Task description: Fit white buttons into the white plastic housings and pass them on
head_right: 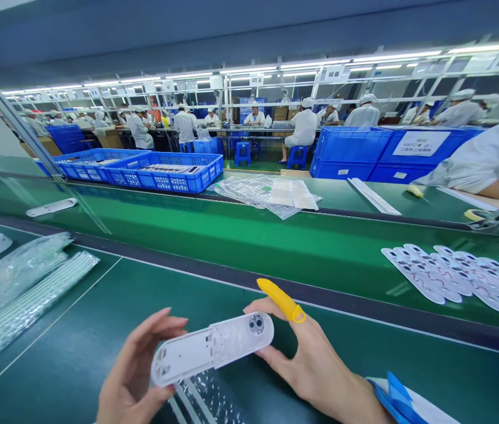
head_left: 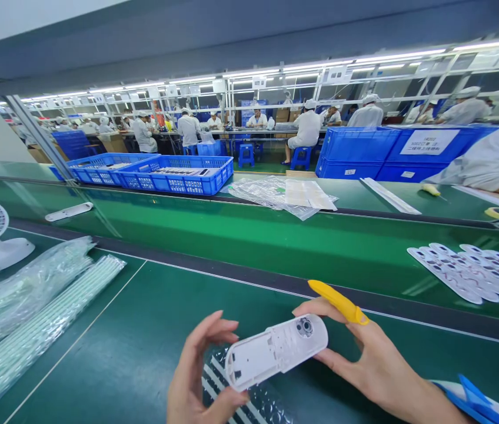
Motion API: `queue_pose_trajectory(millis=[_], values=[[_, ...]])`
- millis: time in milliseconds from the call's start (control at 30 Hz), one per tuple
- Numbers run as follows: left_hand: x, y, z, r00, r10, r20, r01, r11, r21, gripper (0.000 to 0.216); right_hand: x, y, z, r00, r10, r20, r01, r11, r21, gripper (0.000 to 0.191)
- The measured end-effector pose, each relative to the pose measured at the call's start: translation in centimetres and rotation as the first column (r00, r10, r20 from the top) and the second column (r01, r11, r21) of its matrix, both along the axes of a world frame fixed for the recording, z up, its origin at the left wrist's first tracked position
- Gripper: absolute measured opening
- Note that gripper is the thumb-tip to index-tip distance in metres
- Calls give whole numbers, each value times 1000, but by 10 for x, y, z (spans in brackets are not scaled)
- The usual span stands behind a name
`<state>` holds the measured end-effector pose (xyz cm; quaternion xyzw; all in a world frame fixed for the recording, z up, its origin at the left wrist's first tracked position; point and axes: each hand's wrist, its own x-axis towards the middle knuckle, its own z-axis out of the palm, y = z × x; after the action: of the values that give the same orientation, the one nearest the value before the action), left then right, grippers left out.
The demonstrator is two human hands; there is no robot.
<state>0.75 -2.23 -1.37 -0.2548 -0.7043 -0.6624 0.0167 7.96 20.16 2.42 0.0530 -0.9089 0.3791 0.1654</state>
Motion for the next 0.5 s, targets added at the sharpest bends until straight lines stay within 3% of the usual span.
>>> queue_pose_trajectory(millis=[67,133,333,500], values=[[-7,-6,1,998,9,68,-20,986,163,49,2,-5,11,997,8,-75,-9,1000,-12,31],[-12,-11,-2,992,16,127,-44,976,215,42,4,-10,19,994,10,-109,-12,1000,-17,32],[-11,-12,-6,974,40,224,-68,991,119,22,5,-12,20,997,17,-76,-17,1000,3,37],[1,2,7,940,188,286,-222,970,94,23,1,-7,14,998,9,-54,-8,1000,14,34]])
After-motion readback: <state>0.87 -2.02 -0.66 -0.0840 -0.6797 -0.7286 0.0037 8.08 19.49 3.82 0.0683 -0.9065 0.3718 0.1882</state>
